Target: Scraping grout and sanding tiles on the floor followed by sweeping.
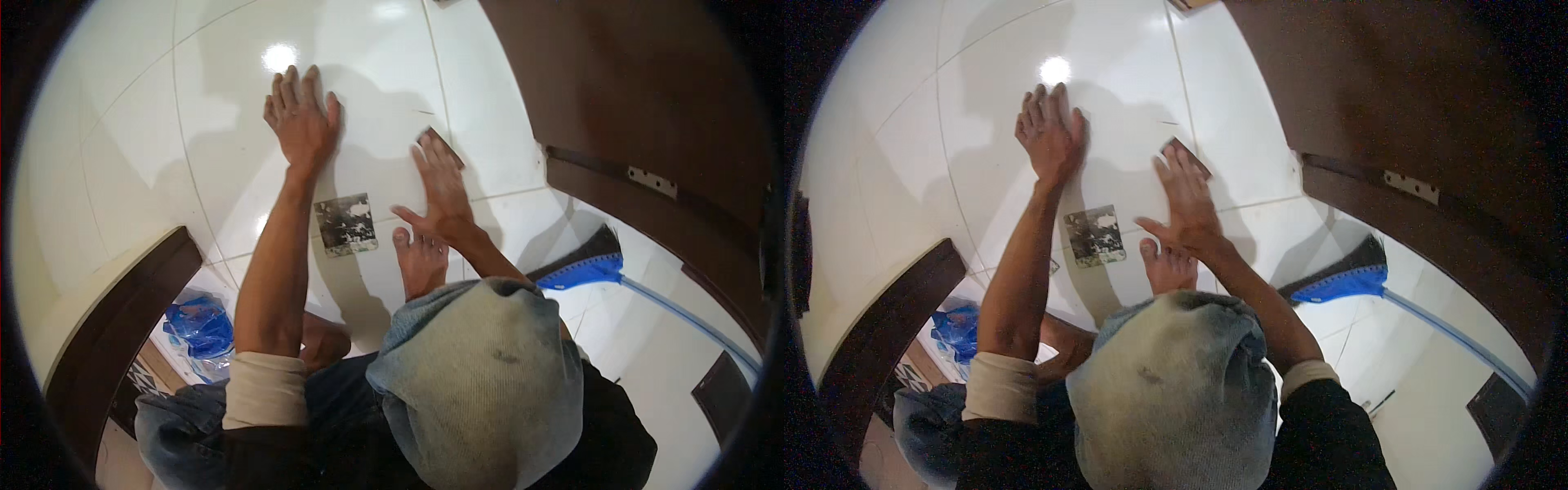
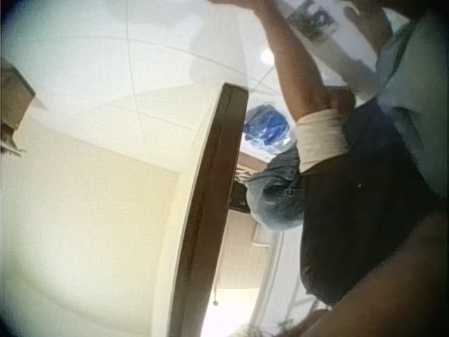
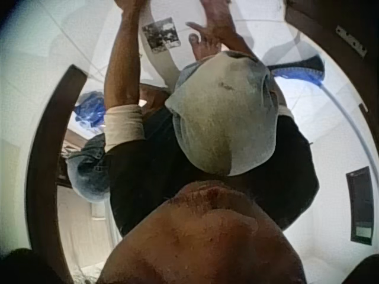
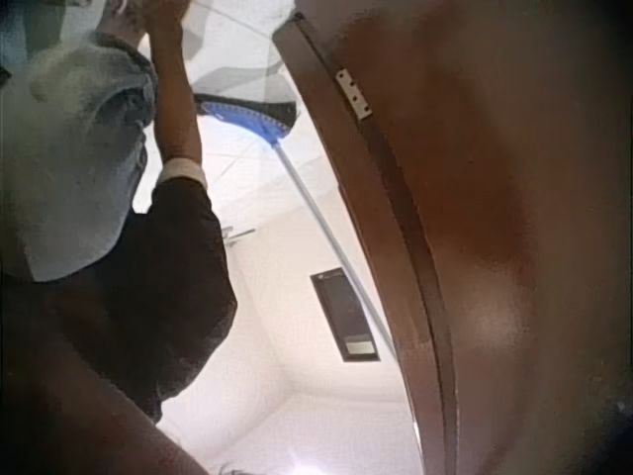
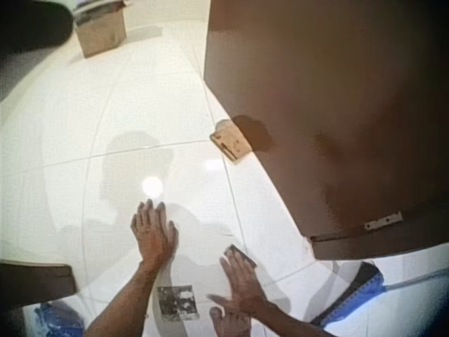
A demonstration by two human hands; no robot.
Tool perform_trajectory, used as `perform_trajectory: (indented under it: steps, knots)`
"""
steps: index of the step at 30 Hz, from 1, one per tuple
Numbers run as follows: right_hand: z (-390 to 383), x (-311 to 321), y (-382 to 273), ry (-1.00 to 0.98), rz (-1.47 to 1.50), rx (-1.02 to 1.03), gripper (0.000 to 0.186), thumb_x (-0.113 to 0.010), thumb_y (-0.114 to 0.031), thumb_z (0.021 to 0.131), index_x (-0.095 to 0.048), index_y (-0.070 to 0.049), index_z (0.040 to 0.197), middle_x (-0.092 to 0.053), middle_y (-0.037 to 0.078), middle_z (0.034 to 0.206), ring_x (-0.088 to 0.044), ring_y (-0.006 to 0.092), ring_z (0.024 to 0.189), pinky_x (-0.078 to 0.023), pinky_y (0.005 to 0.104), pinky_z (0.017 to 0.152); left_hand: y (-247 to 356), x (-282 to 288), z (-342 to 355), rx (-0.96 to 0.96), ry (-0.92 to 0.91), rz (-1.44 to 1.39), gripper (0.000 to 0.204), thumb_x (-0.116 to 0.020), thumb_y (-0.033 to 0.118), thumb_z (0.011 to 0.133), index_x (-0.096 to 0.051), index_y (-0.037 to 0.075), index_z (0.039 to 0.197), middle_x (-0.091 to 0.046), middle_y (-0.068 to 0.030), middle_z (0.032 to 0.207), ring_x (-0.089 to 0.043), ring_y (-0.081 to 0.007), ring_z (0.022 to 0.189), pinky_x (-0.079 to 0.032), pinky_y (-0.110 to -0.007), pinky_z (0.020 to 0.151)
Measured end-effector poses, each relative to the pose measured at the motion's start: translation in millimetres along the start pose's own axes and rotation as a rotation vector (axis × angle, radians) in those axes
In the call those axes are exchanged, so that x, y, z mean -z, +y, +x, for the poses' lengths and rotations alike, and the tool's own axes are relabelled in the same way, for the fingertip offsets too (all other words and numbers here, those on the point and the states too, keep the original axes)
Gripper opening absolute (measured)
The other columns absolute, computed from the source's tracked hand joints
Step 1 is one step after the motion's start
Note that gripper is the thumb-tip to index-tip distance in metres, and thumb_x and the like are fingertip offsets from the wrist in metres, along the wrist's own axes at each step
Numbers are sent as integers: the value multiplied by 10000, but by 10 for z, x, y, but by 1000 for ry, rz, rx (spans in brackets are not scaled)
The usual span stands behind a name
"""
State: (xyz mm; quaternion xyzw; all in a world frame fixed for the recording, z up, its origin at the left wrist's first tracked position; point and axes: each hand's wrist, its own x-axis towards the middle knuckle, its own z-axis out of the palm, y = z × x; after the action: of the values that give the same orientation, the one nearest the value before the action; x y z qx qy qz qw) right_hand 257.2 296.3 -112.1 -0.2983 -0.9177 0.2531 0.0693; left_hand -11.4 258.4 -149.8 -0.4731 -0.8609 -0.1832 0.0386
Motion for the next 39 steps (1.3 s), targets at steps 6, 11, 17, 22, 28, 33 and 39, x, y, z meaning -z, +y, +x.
perform_trajectory:
  steps: [6,11,17,22,28,33,39]
  knots:
    - [904,94,476,210,-61,-130,1077,-777,-552,842,-283,48,1587,-275,336,1635,-274,480,1520,-216,591,1235,74,39,33,-13,0,16,565,-565,378,982,-506,160,1501,-433,-166,1561,-322,-386,1505,-234,-587,1206]
    - [351,-119,-38,-107,79,72,1135,-804,-589,811,-252,-18,1622,-216,307,1674,-189,453,1576,-202,590,1258,-35,43,-10,8,1,5,547,-557,380,983,-529,156,1481,-437,-165,1560,-334,-389,1501,-243,-595,1204]
    - [1551,142,604,256,-80,79,1041,-825,-512,816,-358,48,1559,-396,324,1577,-346,459,1501,-273,555,1230,128,45,88,-1,0,-22,548,-570,363,971,-543,141,1471,-457,-180,1542,-339,-389,1499,-233,-589,1211]
    - [916,80,69,-247,-32,219,1066,-769,-553,866,-256,16,1607,-277,283,1659,-290,436,1533,-261,541,1247,-112,92,-57,40,3,-8,532,-578,351,971,-552,142,1458,-478,-179,1525,-357,-384,1487,-236,-572,1211]
    - [1028,64,574,137,-20,-42,1057,-785,-528,856,-269,13,1602,-245,309,1665,-232,452,1558,-216,604,1243,54,48,7,27,-19,-47,512,-578,339,973,-557,147,1447,-480,-176,1524,-363,-375,1485,-217,-553,1223]
    - [-78,132,300,16,-57,-149,1085,-791,-520,860,-228,16,1617,-180,329,1678,-172,479,1569,-157,614,1254,12,74,53,56,-24,-12,507,-590,328,971,-558,146,1443,-477,-174,1529,-363,-368,1485,-219,-560,1223]
    - [316,73,335,69,-32,-33,1093,-759,-575,873,-229,32,1611,-206,328,1668,-204,490,1551,-174,593,1255,-33,79,-31,42,-26,-7,522,-584,327,983,-537,161,1476,-461,-156,1558,-352,-371,1493,-241,-561,1215]
